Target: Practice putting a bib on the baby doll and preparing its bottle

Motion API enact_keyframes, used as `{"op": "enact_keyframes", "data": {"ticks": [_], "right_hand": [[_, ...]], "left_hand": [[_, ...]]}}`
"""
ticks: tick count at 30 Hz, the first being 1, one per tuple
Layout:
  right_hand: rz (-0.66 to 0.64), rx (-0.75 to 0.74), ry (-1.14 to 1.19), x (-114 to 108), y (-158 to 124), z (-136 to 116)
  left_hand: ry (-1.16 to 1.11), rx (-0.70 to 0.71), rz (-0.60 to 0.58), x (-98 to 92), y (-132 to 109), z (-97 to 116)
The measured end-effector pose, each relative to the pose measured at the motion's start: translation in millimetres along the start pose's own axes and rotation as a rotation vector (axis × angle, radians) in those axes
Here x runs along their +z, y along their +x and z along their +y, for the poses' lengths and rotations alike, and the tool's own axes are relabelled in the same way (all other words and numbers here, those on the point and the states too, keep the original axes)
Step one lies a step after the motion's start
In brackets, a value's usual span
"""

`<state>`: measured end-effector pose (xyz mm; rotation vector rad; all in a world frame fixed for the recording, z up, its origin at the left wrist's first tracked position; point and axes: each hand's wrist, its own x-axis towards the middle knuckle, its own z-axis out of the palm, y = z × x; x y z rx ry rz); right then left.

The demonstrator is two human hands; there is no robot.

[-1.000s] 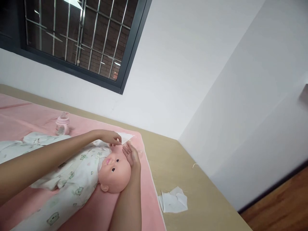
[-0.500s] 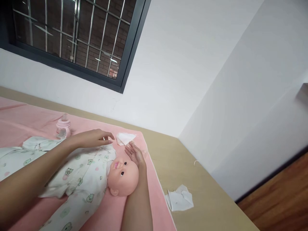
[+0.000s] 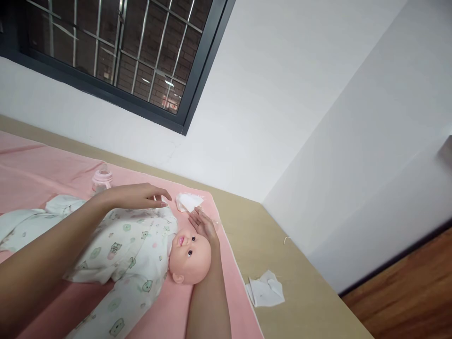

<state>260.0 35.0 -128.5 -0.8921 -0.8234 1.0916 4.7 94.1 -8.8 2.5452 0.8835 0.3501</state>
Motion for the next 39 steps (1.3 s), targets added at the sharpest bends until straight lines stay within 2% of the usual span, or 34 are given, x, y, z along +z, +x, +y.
{"op": "enact_keyframes", "data": {"ticks": [6, 9, 12, 15, 19, 24, 31, 35, 39], "right_hand": [[-0.015, 0.031, 0.076, -28.0, 51.8, 8.2], [0.037, -0.007, 0.104, -43.2, 70.6, 6.9], [0.118, -0.038, 0.089, -51.3, 74.8, -2.8], [0.115, -0.051, 0.044, -49.0, 68.5, -23.3], [0.025, -0.094, -0.101, -28.2, 55.1, -59.9], [-0.111, -0.078, -0.3, 14.6, 37.3, -92.6], [-0.437, -0.188, -0.523, 69.1, 0.8, -113.4], [-0.575, -0.191, -0.58, 89.4, -20.0, -122.7], [-0.594, -0.206, -0.56, 95.1, -29.9, -127.3]], "left_hand": [[0.004, -0.007, -0.006, -7.0, -6.3, 2.8], [0.007, -0.007, -0.009, -8.6, -7.9, 1.3], [0.005, -0.009, -0.013, -9.3, -9.4, 0.6], [-0.009, -0.002, -0.015, -9.1, -10.2, 1.4], [-0.027, 0.014, 0.005, -7.2, -9.7, 2.9], [-0.062, 0.004, 0.071, -2.5, -6.0, 3.5], [-0.231, 0.21, 0.222, 1.2, -2.7, 8.2], [-0.333, 0.295, 0.173, -4.9, -8.4, 17.4], [-0.43, 0.242, 0.048, -9.5, -13.9, 22.6]]}}
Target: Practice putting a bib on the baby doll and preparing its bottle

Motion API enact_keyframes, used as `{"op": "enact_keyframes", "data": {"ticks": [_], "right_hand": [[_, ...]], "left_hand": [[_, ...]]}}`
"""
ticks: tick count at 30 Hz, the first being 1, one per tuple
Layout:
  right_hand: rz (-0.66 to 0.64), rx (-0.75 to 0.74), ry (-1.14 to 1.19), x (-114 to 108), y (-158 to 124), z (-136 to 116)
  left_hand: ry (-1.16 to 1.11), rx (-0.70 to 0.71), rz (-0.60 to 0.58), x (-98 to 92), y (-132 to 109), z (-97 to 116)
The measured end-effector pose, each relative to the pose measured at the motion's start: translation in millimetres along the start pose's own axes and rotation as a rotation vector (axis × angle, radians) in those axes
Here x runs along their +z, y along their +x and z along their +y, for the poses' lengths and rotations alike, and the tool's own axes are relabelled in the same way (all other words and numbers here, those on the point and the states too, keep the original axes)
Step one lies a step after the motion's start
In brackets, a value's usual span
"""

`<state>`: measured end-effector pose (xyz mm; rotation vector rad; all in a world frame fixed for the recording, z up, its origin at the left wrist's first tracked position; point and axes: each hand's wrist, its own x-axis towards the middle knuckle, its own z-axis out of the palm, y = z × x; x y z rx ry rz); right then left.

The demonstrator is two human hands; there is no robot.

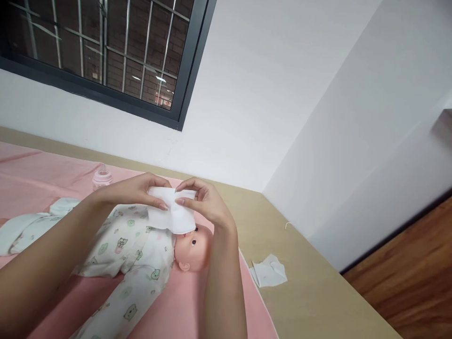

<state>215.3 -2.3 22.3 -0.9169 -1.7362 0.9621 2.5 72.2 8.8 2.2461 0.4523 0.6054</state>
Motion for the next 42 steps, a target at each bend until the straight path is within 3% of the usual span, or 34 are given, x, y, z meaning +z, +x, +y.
{"op": "enact_keyframes", "data": {"ticks": [3, 11, 14, 17, 20, 23, 28, 31, 36, 42], "right_hand": [[0.03, -0.017, 0.004, -1.8, -1.2, 0.1], [0.054, -0.03, -0.031, -8.1, 2.6, 8.8], [0.146, -0.022, -0.002, -16.6, 4.1, 15.6], [0.242, -0.001, 0.074, -30.6, 6.4, 27.7], [0.309, 0.049, 0.165, -47.1, 9.1, 50.6], [0.35, 0.131, 0.326, -62.6, 9.2, 89.4], [0.408, 0.316, 0.571, -80.4, -1.9, 169.2], [0.426, 0.42, 0.647, -84.3, -11.8, 202.0], [0.527, 0.476, 0.685, -84.2, -20.5, 218.6], [0.479, 0.455, 0.66, -83.8, -18.6, 219.1]], "left_hand": [[-0.064, -0.01, -0.001, -0.1, -1.7, 2.2], [-0.096, 0.185, 0.208, 3.3, -4.5, 14.2], [-0.097, 0.166, 0.176, 3.2, -6.6, 17.5], [-0.136, 0.052, 0.071, 5.6, -6.7, 17.9], [-0.205, -0.036, -0.02, 15.6, -1.4, 14.7], [-0.201, -0.083, -0.106, 32.4, 8.4, 9.1], [0.089, -0.192, -0.138, 54.5, 21.0, 1.4], [0.199, -0.195, -0.115, 59.3, 22.9, -1.3], [0.324, -0.229, -0.098, 63.8, 24.0, -4.9], [0.371, -0.234, -0.112, 70.1, 25.7, -5.1]]}}
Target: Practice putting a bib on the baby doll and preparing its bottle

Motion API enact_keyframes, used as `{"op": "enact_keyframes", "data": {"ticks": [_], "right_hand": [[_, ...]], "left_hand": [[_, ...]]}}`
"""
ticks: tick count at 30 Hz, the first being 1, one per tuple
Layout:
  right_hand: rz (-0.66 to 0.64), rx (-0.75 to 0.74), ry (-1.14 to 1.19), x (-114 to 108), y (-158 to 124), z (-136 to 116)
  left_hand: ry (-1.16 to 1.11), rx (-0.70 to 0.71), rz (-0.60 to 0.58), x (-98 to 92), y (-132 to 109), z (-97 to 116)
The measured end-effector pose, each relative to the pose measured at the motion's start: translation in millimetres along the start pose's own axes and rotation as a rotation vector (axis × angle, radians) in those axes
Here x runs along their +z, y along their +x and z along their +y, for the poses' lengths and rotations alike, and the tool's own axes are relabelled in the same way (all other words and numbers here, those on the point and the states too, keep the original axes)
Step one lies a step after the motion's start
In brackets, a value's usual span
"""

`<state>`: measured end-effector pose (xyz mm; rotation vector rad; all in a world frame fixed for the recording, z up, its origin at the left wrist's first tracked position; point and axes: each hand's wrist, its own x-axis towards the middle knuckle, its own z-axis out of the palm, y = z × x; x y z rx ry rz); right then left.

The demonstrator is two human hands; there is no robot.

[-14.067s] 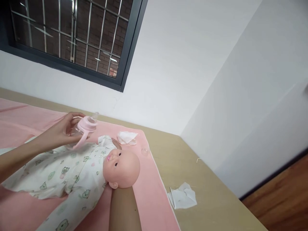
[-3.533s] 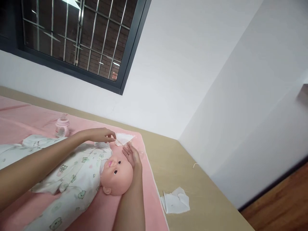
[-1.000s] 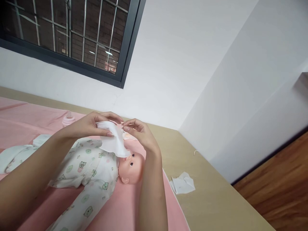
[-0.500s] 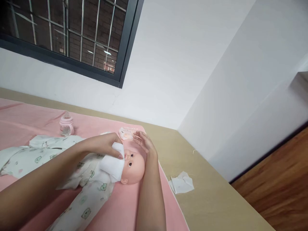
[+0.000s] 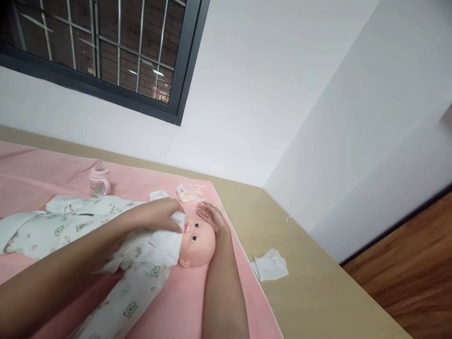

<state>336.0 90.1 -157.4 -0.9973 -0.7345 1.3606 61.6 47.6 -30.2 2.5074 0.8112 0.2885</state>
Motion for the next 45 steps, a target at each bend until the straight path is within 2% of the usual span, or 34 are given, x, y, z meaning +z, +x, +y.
{"op": "enact_keyframes", "data": {"ticks": [7, 16, 45], "right_hand": [[0.007, -0.01, -0.003, 0.0, -0.3, 1.2], [0.03, -0.019, 0.02, -2.5, 1.9, 3.0], [0.134, -0.045, 0.039, 1.2, 6.4, 4.2]], "left_hand": [[0.036, -0.019, -0.007, -0.9, -2.0, 5.6], [0.059, -0.008, 0.001, -1.0, 1.3, -0.1], [0.019, 0.032, 0.117, -4.3, 7.6, -5.8]]}}
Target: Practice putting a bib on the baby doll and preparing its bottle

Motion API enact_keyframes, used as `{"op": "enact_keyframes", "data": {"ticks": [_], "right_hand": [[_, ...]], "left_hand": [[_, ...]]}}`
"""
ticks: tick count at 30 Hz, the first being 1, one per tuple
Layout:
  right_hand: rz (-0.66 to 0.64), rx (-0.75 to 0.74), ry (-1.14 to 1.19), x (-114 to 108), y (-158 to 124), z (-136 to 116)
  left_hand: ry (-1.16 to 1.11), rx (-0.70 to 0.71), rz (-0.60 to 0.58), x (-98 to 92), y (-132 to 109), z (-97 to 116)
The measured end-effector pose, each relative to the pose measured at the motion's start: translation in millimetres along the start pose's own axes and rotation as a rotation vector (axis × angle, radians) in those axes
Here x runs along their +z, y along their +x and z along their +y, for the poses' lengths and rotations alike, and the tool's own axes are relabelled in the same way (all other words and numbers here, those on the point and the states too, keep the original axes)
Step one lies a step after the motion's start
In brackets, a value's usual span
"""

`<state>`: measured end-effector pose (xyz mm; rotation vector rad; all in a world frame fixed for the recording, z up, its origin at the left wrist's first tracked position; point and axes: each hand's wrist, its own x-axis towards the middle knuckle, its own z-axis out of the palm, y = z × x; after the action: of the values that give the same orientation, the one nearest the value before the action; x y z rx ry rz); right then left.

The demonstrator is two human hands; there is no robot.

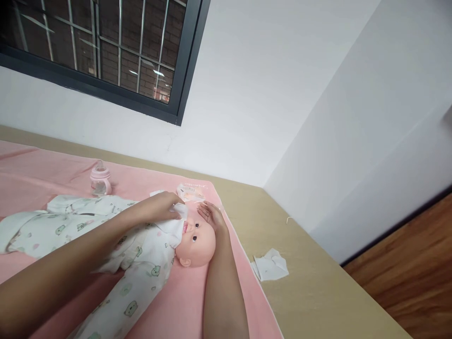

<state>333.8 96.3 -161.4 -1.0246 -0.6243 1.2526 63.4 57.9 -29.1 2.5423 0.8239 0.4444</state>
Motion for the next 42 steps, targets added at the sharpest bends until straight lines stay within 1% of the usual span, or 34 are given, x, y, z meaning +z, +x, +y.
{"op": "enact_keyframes", "data": {"ticks": [4, 8, 10, 12, 14, 17, 21, 33, 37, 42], "right_hand": [[0.012, -0.002, -0.004, -0.2, 1.7, 1.0], [0.022, -0.004, -0.013, 0.6, 1.3, 0.4], [0.023, -0.001, -0.019, 1.7, 0.0, -0.4], [0.027, 0.004, -0.025, 2.9, -1.4, -1.2], [0.038, 0.005, -0.028, 3.7, -2.1, -1.4], [0.027, -0.002, -0.033, 2.9, -1.1, -0.3], [-0.003, -0.016, -0.034, 0.3, 1.3, 1.7], [0.029, -0.002, -0.04, 5.3, -3.2, -1.4], [0.02, -0.009, -0.043, 4.4, -2.4, -0.4], [0.001, -0.018, -0.035, 2.7, -0.5, 0.6]], "left_hand": [[-0.005, 0.002, 0.042, 0.4, 2.4, -2.2], [-0.034, -0.01, 0.033, -1.0, 1.2, -5.3], [-0.12, -0.011, -0.016, -3.4, -1.2, -6.6], [-0.222, 0.028, -0.091, -6.0, -4.0, -6.9], [-0.26, 0.068, -0.151, -7.7, -6.4, -5.3], [-0.201, 0.042, -0.184, -7.3, -8.0, -0.1], [-0.128, 0.013, -0.195, -3.3, -7.0, 4.0], [-0.129, -0.01, -0.11, 3.7, 0.3, -3.8], [-0.103, -0.023, -0.07, 6.4, 3.5, -7.3], [-0.074, -0.059, -0.051, 4.3, 3.4, -7.5]]}}
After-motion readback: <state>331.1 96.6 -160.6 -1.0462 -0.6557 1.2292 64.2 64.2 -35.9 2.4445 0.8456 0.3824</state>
